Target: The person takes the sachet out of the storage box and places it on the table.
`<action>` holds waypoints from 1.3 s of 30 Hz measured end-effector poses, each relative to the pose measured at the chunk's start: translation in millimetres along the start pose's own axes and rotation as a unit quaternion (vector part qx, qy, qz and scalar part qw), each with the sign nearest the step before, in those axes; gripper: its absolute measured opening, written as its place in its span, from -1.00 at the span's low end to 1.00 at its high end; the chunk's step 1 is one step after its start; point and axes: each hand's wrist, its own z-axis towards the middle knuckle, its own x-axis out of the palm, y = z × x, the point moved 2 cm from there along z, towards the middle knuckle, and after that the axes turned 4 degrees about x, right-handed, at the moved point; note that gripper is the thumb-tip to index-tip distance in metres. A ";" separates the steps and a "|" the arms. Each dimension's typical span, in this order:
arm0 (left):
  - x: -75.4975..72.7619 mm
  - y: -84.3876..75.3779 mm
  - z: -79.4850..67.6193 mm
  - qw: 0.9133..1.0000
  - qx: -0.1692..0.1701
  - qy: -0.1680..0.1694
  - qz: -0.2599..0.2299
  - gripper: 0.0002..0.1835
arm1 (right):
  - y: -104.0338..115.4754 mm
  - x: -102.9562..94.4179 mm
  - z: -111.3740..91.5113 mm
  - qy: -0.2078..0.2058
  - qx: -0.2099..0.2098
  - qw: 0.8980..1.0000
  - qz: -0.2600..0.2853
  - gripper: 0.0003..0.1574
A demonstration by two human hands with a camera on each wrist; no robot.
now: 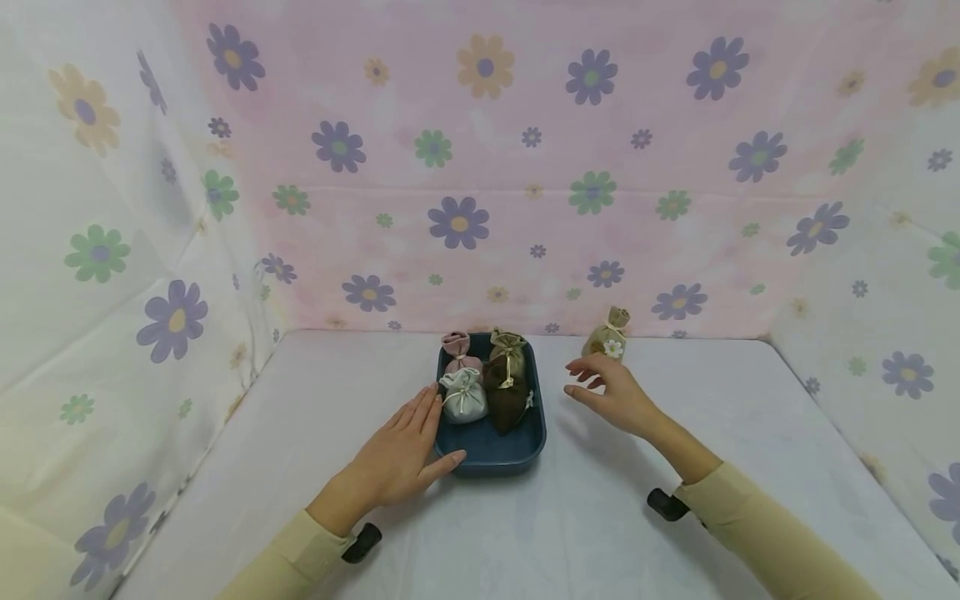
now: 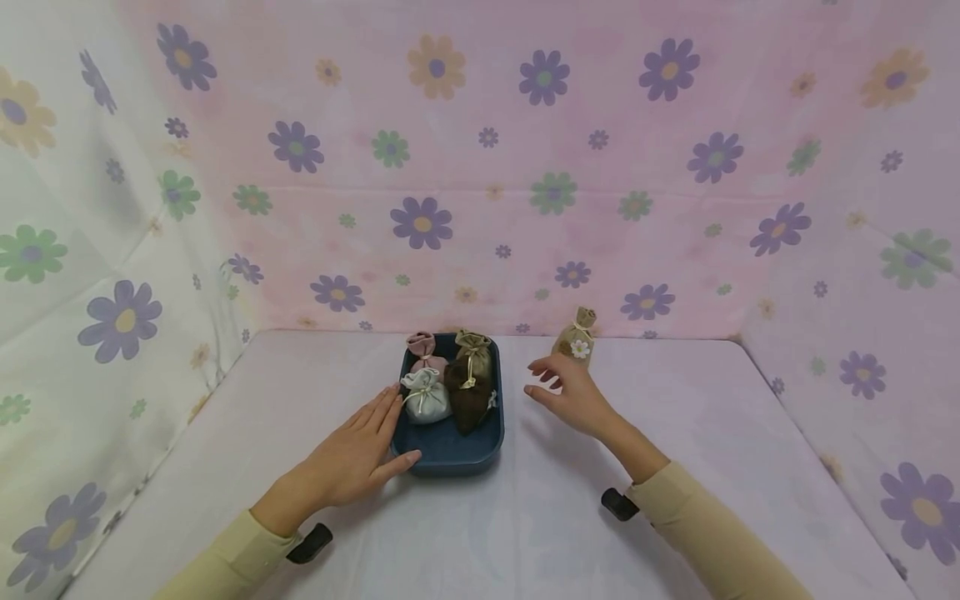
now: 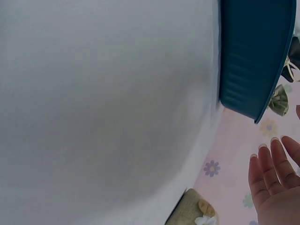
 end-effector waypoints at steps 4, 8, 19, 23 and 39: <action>-1.4 0.2 0.0 1.000 0.000 -0.001 -0.002 0.08 | 6.7 5.5 4.1 0.008 -0.010 1.000 0.009 -0.57; -1.2 0.4 0.6 1.000 -0.002 0.001 -0.003 0.09 | 13.4 12.7 9.0 0.011 -0.017 1.000 0.020 -0.58; -1.0 0.2 0.6 1.000 -0.004 0.005 0.000 0.09 | 28.7 30.0 19.7 0.022 -0.038 0.999 0.025 -0.57; -0.9 0.3 0.3 1.000 -0.006 0.007 -0.001 0.09 | 32.5 36.3 23.5 0.026 -0.046 0.998 0.025 -0.58; 3.9 0.9 0.3 1.000 -0.008 0.005 -0.003 0.10 | 49.3 55.4 38.2 0.037 -0.042 0.998 -0.027 -0.64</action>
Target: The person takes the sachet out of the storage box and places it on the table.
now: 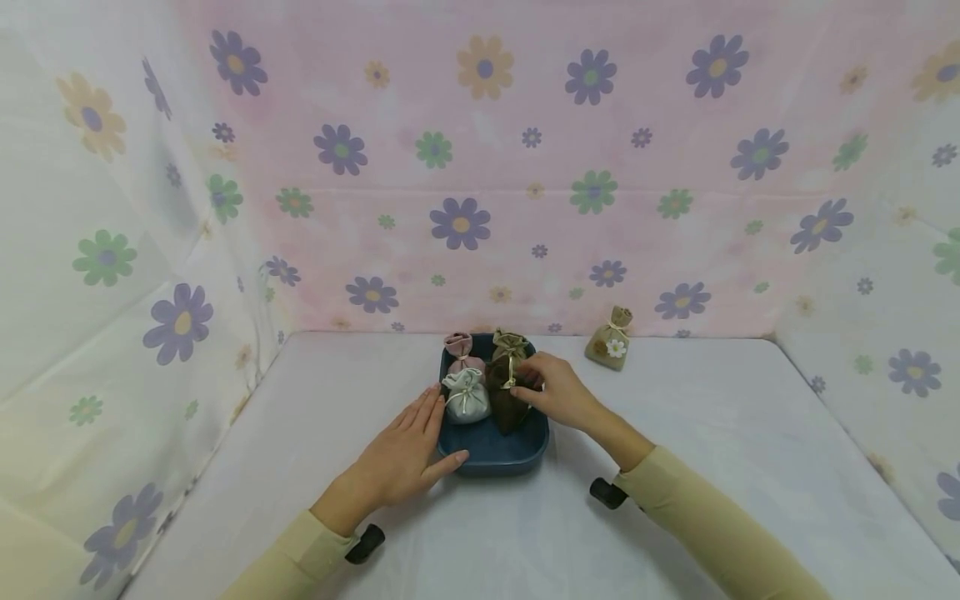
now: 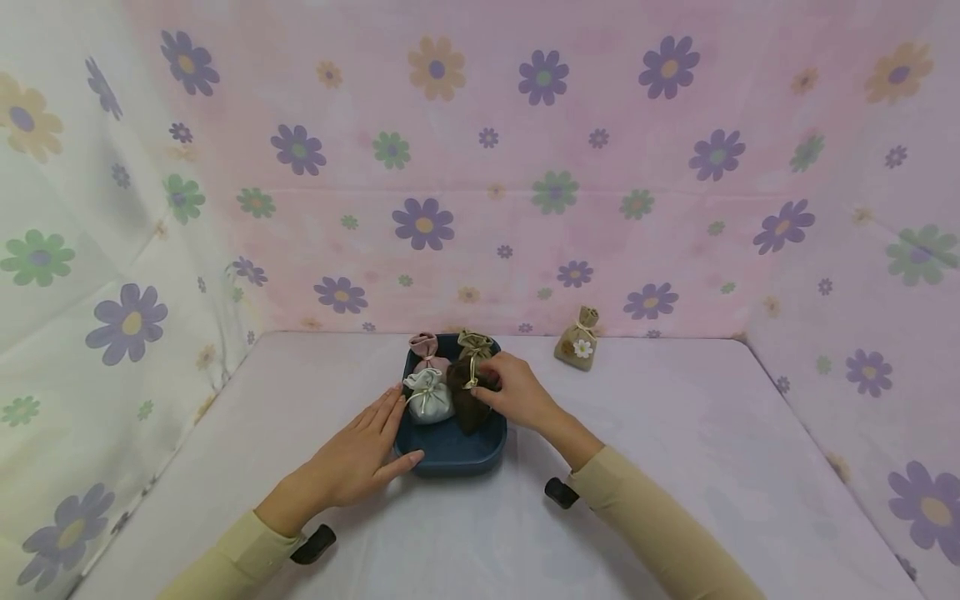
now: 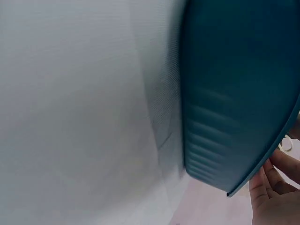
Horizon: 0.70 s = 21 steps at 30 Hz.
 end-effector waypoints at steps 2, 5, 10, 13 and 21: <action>0.1 0.0 -0.3 1.000 0.000 -0.002 -0.002 0.10 | 0.2 2.7 2.0 0.003 0.004 1.000 -0.004 -0.66; 0.5 -0.1 -0.2 1.000 -0.001 -0.004 -0.007 0.10 | -0.1 7.9 4.8 0.014 0.004 1.000 -0.004 -0.73; 2.1 -0.5 0.5 1.000 -0.003 -0.002 -0.008 0.10 | -3.2 14.8 6.7 0.018 0.003 1.000 -0.005 -0.83; 3.3 -0.9 0.2 1.000 -0.003 -0.004 -0.010 0.09 | -4.9 16.7 7.4 0.016 0.008 1.000 -0.010 -0.86; 1.7 -0.8 -0.9 1.000 0.003 -0.022 -0.006 0.07 | -4.7 15.1 8.4 0.019 0.011 1.000 -0.001 -0.89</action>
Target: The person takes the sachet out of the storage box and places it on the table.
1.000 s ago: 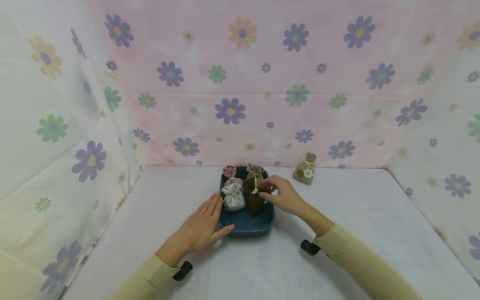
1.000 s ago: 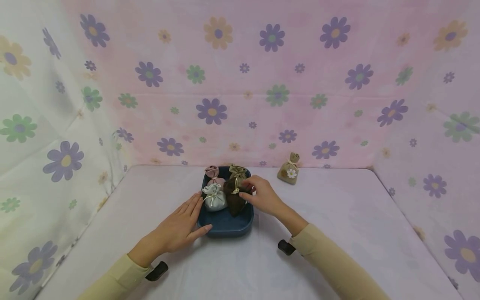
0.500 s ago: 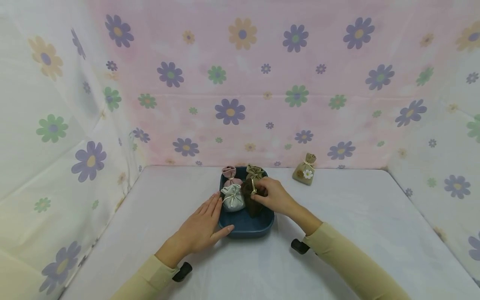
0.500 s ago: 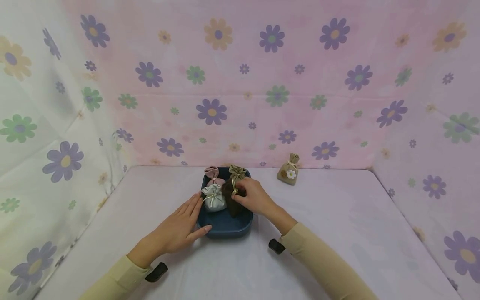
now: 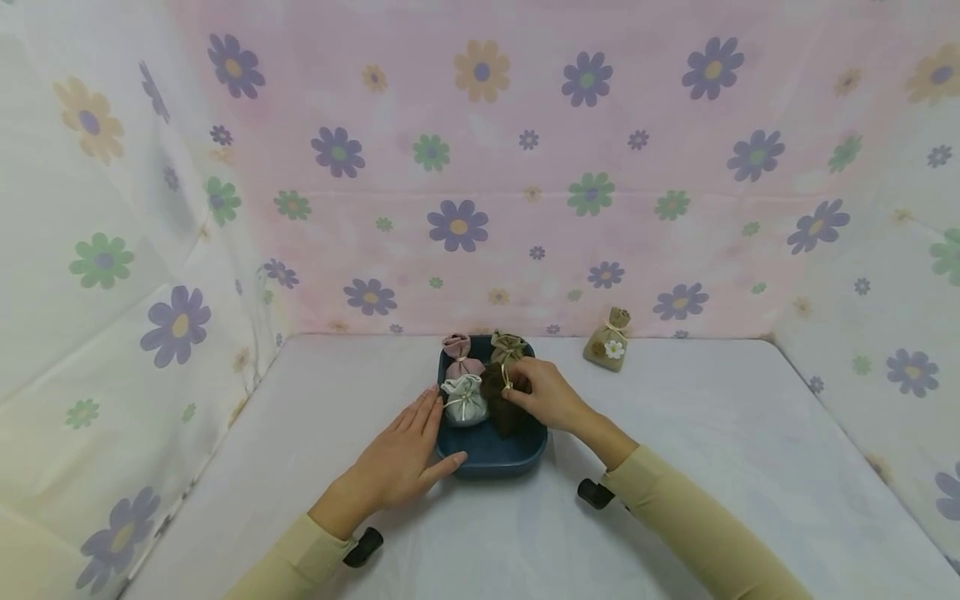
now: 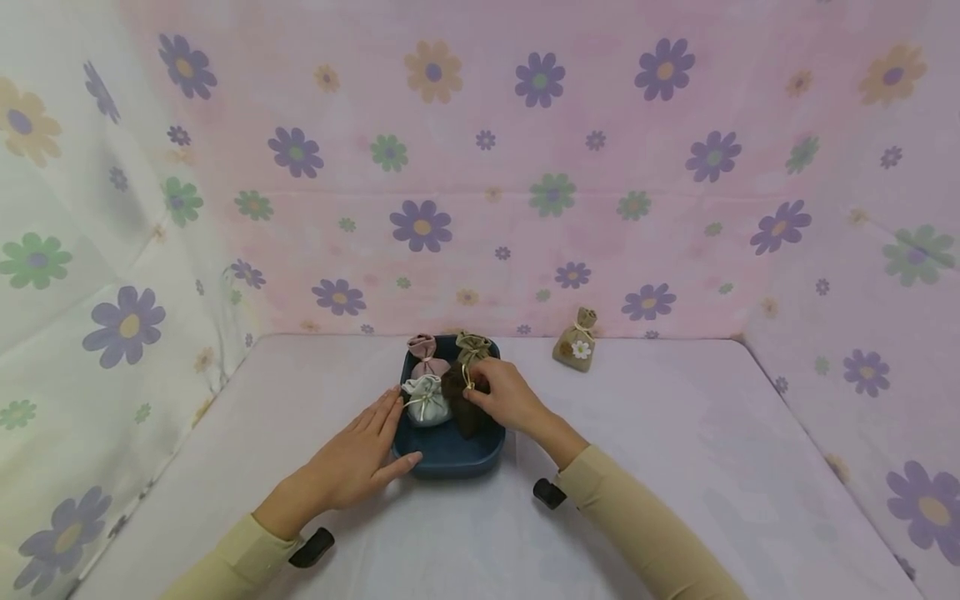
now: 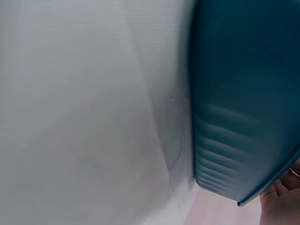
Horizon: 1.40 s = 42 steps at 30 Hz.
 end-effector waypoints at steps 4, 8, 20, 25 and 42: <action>0.2 0.6 0.1 1.000 0.001 -0.005 0.001 0.06 | 0.1 -1.7 -1.5 -0.004 0.007 1.000 0.008 -0.92; -0.4 0.0 -0.2 1.000 0.002 0.003 -0.004 0.07 | 1.8 -5.7 -4.2 -0.017 0.009 0.999 0.028 -0.94; -3.1 0.2 -0.4 1.000 0.003 0.008 -0.002 0.09 | 18.7 -27.2 -12.8 -0.046 -0.001 0.997 0.066 -0.92; -3.0 0.2 -0.1 1.000 0.004 0.009 -0.003 0.09 | 23.0 -34.5 -18.0 -0.051 -0.005 0.997 0.063 -0.91; -3.1 -0.5 -0.1 1.000 0.005 0.008 -0.011 0.08 | 14.7 -64.9 -25.5 -0.093 -0.018 0.994 0.053 -0.92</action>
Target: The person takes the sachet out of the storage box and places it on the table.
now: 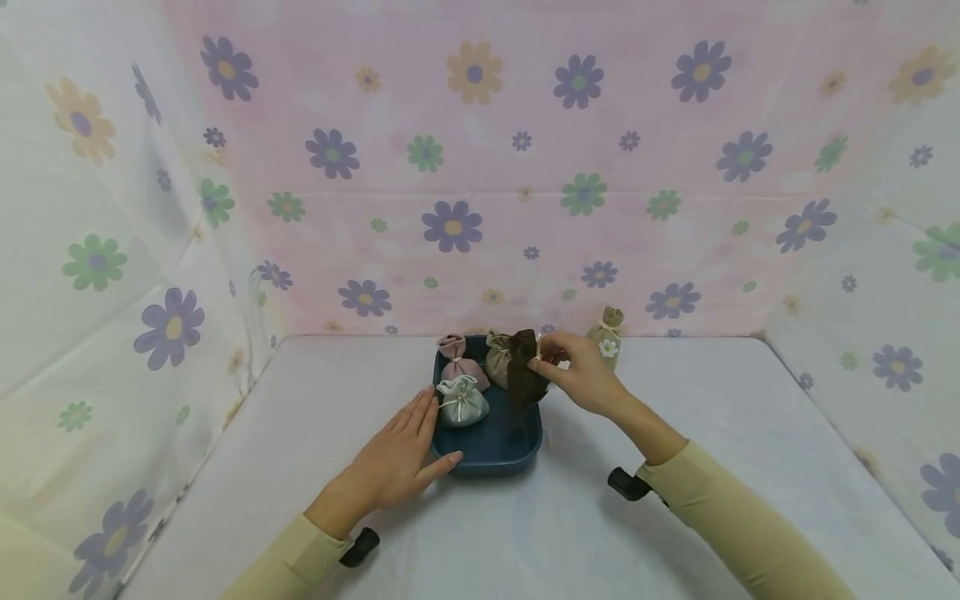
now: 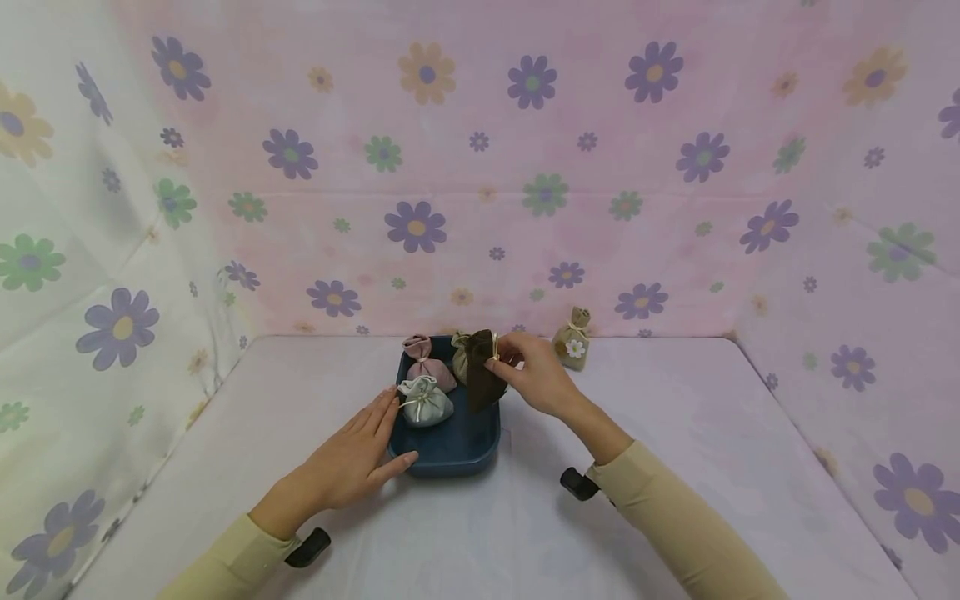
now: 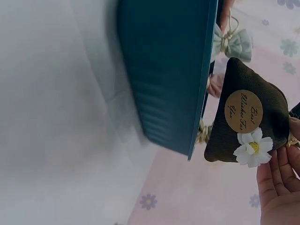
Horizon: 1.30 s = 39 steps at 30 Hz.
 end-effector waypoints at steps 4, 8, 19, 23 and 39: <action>0.0 0.7 -0.1 1.000 -0.002 0.002 -0.002 0.08 | -5.1 -8.0 -0.9 -0.005 0.007 1.000 -0.004 -0.90; 0.4 1.8 0.2 1.000 0.000 0.000 0.003 0.09 | -11.5 -16.5 -1.5 -0.018 0.018 1.000 -0.009 -0.92; -0.8 1.8 -0.2 1.000 -0.001 0.005 0.005 0.09 | -33.1 -30.7 0.8 -0.042 0.038 0.998 -0.026 -0.85; 0.4 2.2 0.1 1.000 -0.002 0.005 0.004 0.09 | -41.4 -33.7 2.6 -0.049 0.045 0.997 -0.035 -0.85; -0.9 -0.4 -0.1 1.000 -0.005 0.005 -0.004 0.08 | -73.4 -20.8 22.0 -0.089 0.087 0.992 -0.026 -0.85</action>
